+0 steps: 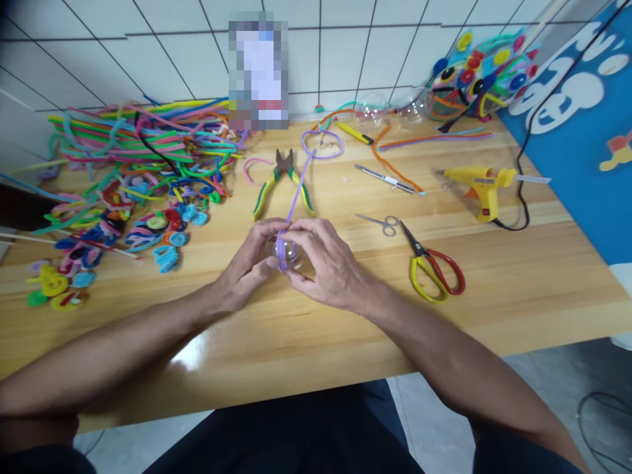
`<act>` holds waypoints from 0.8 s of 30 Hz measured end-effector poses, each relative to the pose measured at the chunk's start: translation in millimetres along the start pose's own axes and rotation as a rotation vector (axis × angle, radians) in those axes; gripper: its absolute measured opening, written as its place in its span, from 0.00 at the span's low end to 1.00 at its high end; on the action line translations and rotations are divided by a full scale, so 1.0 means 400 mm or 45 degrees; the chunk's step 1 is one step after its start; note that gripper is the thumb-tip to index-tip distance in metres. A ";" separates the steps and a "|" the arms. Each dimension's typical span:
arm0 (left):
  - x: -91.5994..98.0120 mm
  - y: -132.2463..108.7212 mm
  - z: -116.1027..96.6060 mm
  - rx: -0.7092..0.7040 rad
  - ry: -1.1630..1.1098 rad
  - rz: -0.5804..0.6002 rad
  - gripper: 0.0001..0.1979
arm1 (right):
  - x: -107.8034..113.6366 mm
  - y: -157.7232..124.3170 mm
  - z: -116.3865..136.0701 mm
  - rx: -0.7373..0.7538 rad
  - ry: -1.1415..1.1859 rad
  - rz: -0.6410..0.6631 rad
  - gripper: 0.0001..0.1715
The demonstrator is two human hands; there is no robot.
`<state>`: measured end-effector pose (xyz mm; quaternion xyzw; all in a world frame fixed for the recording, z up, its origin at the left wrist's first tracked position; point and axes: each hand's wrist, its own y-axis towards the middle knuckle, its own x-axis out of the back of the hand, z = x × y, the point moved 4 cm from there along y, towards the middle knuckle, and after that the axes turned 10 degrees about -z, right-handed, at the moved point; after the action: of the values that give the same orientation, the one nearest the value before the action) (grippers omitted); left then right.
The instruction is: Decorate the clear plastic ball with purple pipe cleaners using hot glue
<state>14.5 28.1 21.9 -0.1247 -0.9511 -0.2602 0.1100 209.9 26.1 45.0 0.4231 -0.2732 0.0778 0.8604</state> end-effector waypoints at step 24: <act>0.002 -0.002 0.005 0.073 0.008 -0.075 0.22 | -0.004 0.001 0.010 0.046 -0.003 -0.029 0.36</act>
<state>13.1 28.5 20.0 -0.0925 -0.9611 -0.2363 0.1090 206.9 23.5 46.5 0.4418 -0.2681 0.0724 0.8531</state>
